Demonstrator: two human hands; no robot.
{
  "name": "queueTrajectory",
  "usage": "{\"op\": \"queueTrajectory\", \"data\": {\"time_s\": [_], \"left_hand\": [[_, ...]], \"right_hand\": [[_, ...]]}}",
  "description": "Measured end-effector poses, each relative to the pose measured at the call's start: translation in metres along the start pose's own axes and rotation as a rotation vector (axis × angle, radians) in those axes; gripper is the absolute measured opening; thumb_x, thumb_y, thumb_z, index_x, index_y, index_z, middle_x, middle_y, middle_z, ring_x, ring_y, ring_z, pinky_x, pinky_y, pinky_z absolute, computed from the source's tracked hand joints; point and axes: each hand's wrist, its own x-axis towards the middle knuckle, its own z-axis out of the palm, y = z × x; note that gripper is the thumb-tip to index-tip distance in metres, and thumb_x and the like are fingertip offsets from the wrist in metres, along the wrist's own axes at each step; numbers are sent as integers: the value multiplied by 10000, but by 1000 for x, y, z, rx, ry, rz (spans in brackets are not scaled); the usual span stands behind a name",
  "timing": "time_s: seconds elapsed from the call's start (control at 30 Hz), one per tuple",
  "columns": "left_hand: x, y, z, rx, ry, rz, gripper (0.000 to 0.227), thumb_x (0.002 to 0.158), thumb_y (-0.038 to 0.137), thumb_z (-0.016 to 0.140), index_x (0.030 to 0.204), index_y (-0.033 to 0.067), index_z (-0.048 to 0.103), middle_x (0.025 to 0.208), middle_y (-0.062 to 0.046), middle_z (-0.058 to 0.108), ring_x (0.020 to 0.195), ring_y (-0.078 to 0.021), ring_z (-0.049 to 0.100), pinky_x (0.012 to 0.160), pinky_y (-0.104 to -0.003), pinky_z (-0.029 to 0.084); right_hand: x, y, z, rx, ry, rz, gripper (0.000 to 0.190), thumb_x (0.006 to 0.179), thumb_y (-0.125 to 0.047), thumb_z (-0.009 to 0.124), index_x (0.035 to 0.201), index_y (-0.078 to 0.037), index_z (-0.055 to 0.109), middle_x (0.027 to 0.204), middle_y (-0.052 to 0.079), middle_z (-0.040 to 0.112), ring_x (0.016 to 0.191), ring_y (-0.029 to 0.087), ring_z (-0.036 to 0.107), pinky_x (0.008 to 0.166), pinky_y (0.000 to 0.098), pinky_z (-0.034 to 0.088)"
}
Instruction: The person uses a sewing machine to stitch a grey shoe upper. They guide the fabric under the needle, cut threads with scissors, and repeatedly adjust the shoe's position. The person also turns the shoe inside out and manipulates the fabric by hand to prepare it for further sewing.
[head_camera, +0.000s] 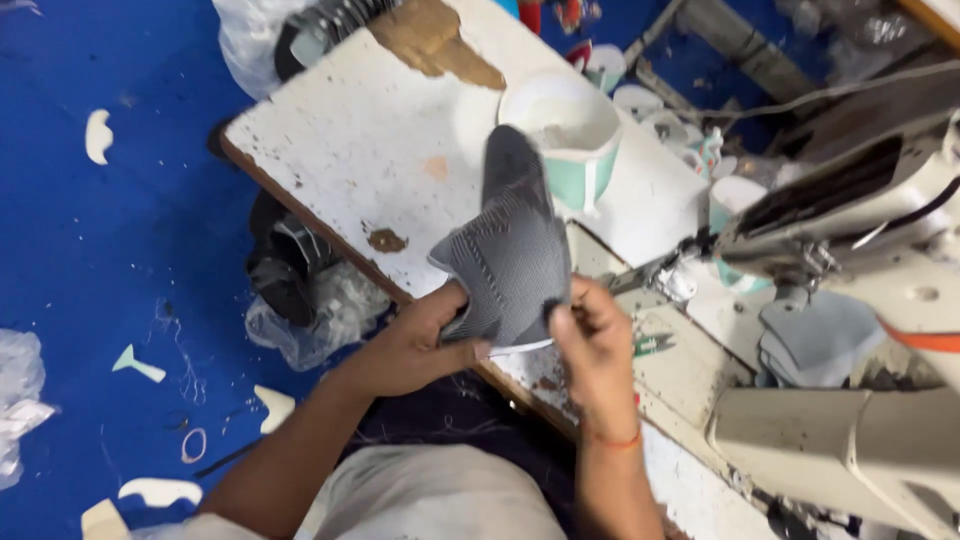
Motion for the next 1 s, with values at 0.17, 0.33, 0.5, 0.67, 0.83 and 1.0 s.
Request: {"op": "queueTrajectory", "data": {"time_s": [0.17, 0.33, 0.5, 0.67, 0.83, 1.0], "left_hand": [[3, 62, 26, 185, -212, 92, 894, 927, 199, 763, 1601, -21, 217, 1513, -233, 444, 1381, -330, 478, 1129, -416, 417], [3, 52, 35, 801, 31, 319, 720, 907, 283, 796, 1474, -24, 474, 1151, -178, 650, 1065, -327, 623, 952, -432, 491], [0, 48, 41, 824, 121, 486, 585, 914, 331, 809, 1345, -6, 604, 1071, -129, 695, 981, -281, 657, 890, -438, 506], [1, 52, 48, 829, 143, 572, 547, 933, 293, 775, 1344, -18, 591, 1210, -177, 671, 1091, -317, 663, 955, -449, 521], [1, 50, 56, 801, 150, 566, 525, 955, 269, 742, 1353, -37, 586, 1226, -195, 660, 1097, -336, 653, 963, -460, 528], [1, 45, 64, 795, 207, 552, 474, 963, 254, 738, 1311, -38, 604, 1188, -189, 676, 1035, -320, 668, 910, -449, 534]], "right_hand": [[19, -14, 1, 681, 67, 80, 311, 1099, -149, 649, 1295, 89, 608, 1223, 169, 703, 1080, 234, 680, 1006, 381, 538], [19, -11, 8, 828, 71, 40, 384, 1066, -140, 644, 1372, 71, 547, 1282, 161, 682, 1139, 237, 679, 1046, 387, 541], [13, -4, 6, 854, 106, -17, 422, 1066, -132, 640, 1424, 55, 519, 1307, 158, 670, 1159, 239, 674, 1055, 394, 541], [7, 0, 5, 911, 51, -79, 428, 1097, -123, 627, 1468, 43, 494, 1303, 165, 675, 1144, 256, 681, 1024, 407, 556], [4, 12, 5, 940, 60, -79, 449, 1075, -118, 637, 1464, 46, 483, 1304, 174, 674, 1147, 258, 682, 1028, 399, 556], [-1, 20, 9, 929, 74, -50, 485, 1037, -83, 649, 1474, 42, 480, 1290, 173, 677, 1120, 253, 694, 996, 377, 570]]}}
